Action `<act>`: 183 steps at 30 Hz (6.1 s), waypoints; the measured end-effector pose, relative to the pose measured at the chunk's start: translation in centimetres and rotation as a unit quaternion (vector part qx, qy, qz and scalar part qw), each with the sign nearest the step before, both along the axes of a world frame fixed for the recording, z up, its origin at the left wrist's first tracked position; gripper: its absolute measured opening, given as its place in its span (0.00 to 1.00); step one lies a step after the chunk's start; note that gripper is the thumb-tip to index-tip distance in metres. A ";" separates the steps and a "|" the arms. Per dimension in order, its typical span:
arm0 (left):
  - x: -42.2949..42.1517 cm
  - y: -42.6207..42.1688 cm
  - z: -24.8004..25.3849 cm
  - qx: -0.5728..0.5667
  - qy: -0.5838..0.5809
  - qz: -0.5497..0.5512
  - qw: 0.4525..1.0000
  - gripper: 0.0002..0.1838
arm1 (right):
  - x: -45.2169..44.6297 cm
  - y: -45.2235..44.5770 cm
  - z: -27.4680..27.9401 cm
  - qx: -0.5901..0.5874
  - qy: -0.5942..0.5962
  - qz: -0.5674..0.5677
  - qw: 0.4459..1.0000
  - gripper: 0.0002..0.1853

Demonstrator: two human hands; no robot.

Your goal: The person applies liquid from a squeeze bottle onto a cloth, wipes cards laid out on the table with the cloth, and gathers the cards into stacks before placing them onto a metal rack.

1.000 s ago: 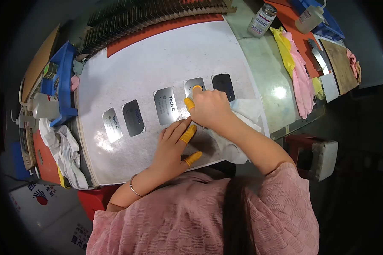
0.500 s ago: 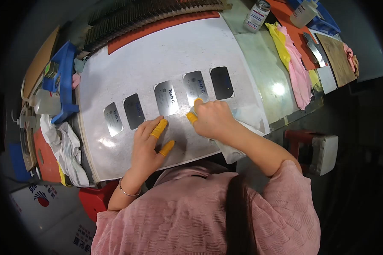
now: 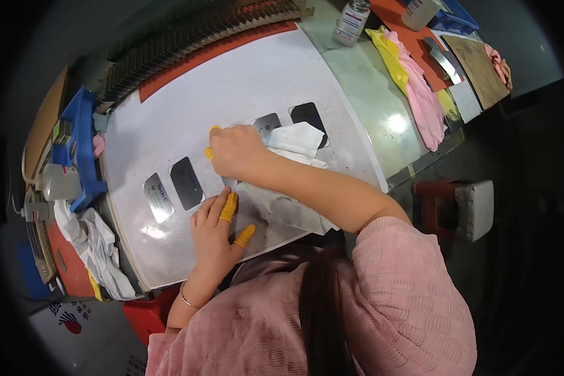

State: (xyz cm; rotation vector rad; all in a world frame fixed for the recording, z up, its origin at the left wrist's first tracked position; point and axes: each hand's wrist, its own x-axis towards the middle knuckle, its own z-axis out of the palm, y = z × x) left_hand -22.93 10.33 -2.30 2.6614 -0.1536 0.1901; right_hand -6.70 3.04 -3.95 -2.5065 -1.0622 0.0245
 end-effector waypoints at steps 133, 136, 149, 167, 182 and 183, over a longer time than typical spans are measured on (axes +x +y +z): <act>13.4 -4.1 1.5 -0.041 -0.044 -0.064 0.996 0.51 | 1.7 -30.4 -1.6 0.545 0.304 -0.190 0.758 0.10; 13.3 -3.9 0.4 -0.103 0.016 -0.060 0.993 0.58 | 1.8 -30.3 -1.7 0.547 0.276 -0.208 0.763 0.10; 9.5 0.5 1.6 0.083 0.069 0.010 0.994 0.54 | 1.8 -30.7 -2.0 0.558 0.324 -0.173 0.744 0.10; 6.5 6.4 2.3 0.049 0.121 -0.002 0.991 0.59 | 2.0 -31.4 -3.0 0.533 0.310 -0.207 0.760 0.11; 5.6 7.7 3.7 0.076 -0.029 -0.041 0.996 0.44 | 1.5 -31.1 -2.3 0.535 0.274 -0.254 0.758 0.14; 5.6 8.1 3.3 0.008 -0.021 -0.031 0.999 0.45 | 1.4 -31.0 -2.3 0.539 0.262 -0.256 0.759 0.15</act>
